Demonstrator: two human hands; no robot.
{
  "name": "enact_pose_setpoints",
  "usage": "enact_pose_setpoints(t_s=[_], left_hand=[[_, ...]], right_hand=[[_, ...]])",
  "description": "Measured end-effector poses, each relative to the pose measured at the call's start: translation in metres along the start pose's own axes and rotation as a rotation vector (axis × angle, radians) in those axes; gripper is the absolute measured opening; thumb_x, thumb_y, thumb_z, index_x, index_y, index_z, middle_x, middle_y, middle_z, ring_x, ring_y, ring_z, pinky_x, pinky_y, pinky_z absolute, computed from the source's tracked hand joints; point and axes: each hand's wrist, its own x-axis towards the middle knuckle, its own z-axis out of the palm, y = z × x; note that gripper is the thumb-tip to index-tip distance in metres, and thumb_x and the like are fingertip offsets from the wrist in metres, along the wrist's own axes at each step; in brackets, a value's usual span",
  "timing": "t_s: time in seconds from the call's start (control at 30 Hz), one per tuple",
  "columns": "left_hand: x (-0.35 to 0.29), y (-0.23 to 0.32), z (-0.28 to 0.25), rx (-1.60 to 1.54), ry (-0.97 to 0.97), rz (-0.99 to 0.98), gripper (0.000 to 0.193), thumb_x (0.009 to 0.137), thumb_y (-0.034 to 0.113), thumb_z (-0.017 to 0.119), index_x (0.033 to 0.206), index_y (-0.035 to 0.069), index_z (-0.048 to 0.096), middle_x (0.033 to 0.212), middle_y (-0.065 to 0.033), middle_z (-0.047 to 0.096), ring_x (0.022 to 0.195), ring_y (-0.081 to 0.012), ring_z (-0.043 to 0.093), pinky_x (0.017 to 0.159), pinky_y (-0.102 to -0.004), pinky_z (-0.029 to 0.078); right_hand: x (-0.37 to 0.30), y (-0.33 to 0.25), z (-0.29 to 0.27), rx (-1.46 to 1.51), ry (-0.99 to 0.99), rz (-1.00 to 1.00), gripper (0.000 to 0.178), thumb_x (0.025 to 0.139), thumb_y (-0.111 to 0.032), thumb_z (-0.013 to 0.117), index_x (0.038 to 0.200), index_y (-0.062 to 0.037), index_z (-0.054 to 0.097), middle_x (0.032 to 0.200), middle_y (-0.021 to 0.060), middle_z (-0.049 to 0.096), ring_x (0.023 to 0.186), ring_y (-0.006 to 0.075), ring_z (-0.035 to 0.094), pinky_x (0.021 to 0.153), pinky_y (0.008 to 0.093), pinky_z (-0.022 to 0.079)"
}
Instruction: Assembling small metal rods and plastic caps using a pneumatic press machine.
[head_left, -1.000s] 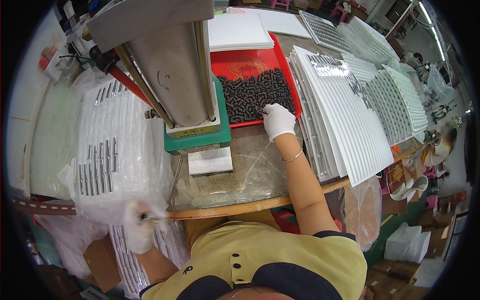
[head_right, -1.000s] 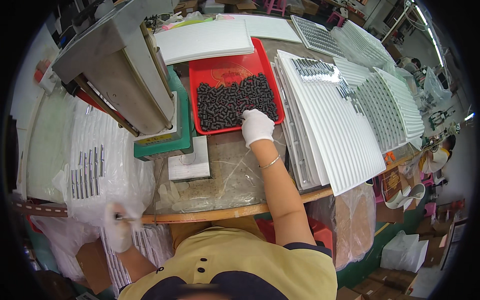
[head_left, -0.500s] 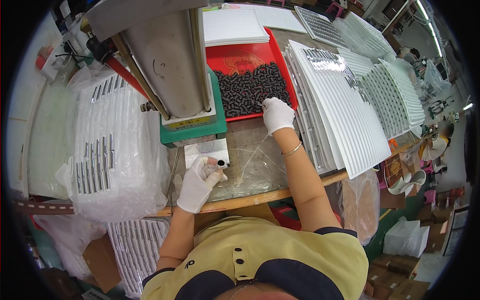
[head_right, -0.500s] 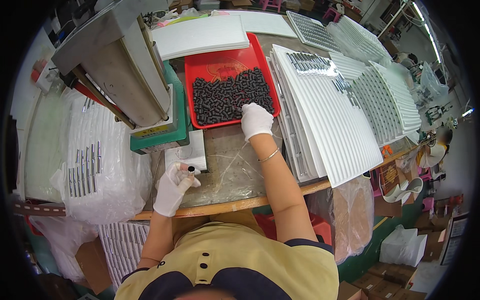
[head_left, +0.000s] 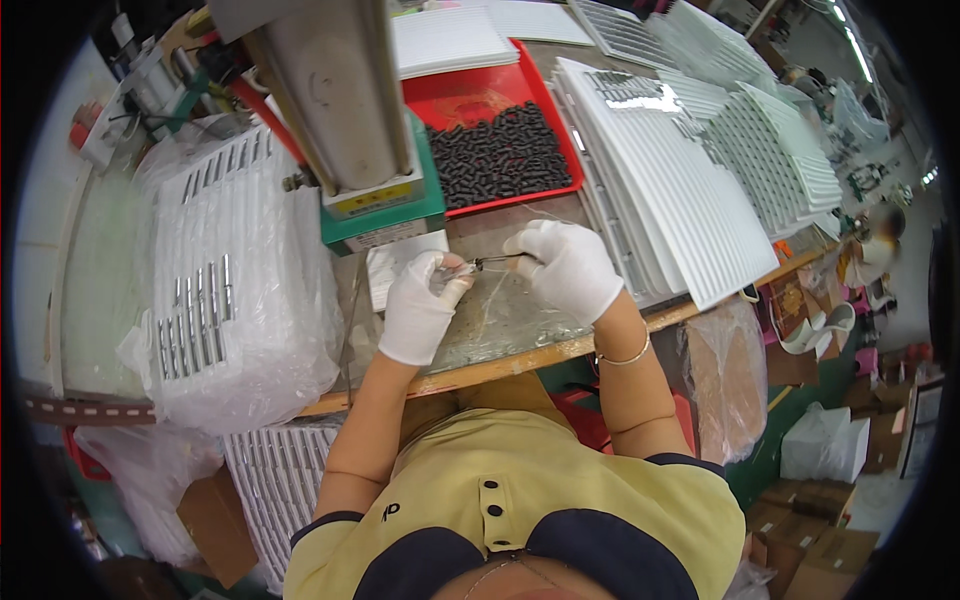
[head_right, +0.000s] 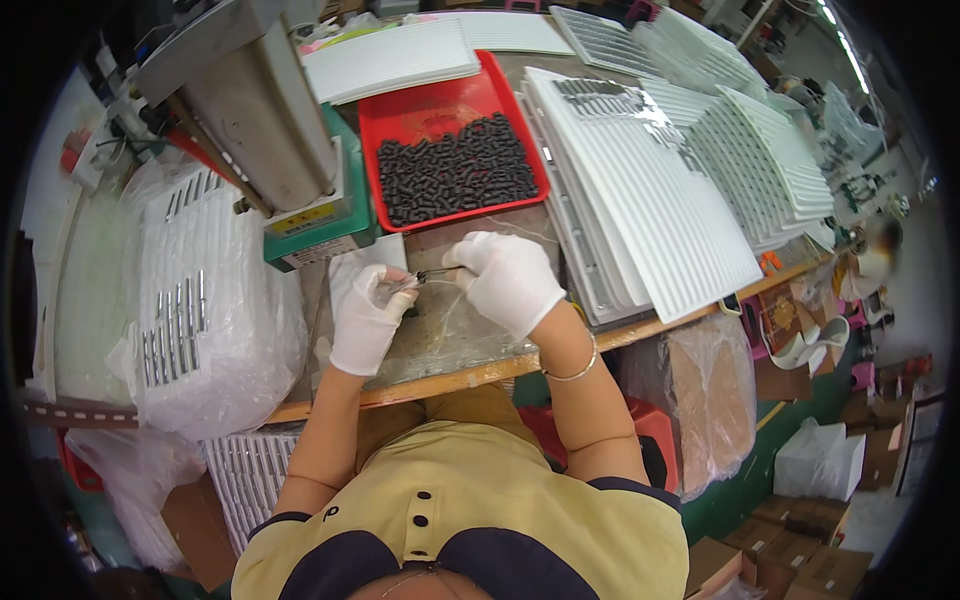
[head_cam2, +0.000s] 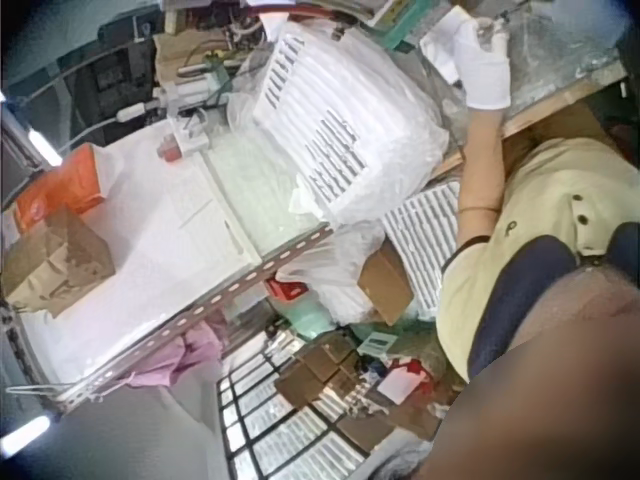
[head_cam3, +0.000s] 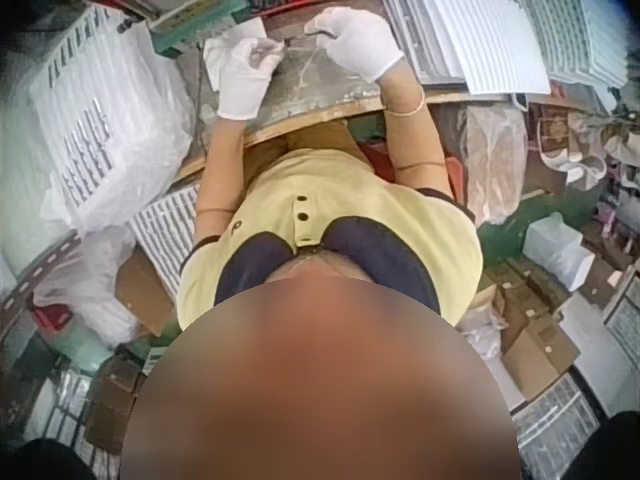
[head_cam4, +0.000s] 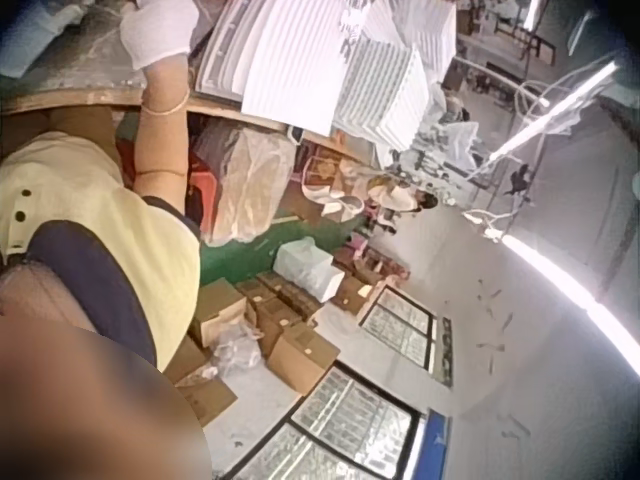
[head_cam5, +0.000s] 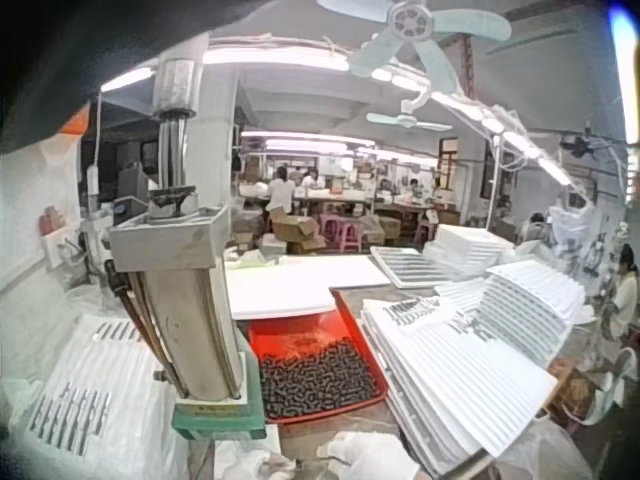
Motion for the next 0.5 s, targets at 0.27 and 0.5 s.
enact_pose_setpoints(t_s=[0.27, 0.5], left_hand=[[-0.027, -0.009, 0.014, -0.133, -0.066, -0.108, 0.015, 0.078, 0.005, 0.067, 0.091, 0.003, 0.059, 0.08, -0.0063, 0.062, 0.072, -0.0146, 0.061, 0.063, -0.0287, 0.048], [-0.03, -0.002, 0.023, -0.375, -0.197, -0.315, 0.016, 0.084, 0.004, 0.062, 0.098, 0.002, 0.053, 0.082, -0.0044, 0.06, 0.071, -0.0094, 0.059, 0.052, -0.0198, 0.043]], right_hand=[[-0.046, 0.022, -0.074, -0.286, 0.059, 0.588, 0.046, 0.071, -0.036, 0.073, 0.107, -0.0091, 0.063, 0.097, 0.0124, 0.067, 0.09, 0.0283, 0.064, 0.076, 0.0352, 0.05], [-0.077, 0.088, -0.093, -0.313, -0.139, 0.922, 0.036, 0.071, -0.037, 0.072, 0.089, -0.006, 0.067, 0.085, 0.0164, 0.067, 0.081, 0.0329, 0.064, 0.076, 0.0381, 0.05]])
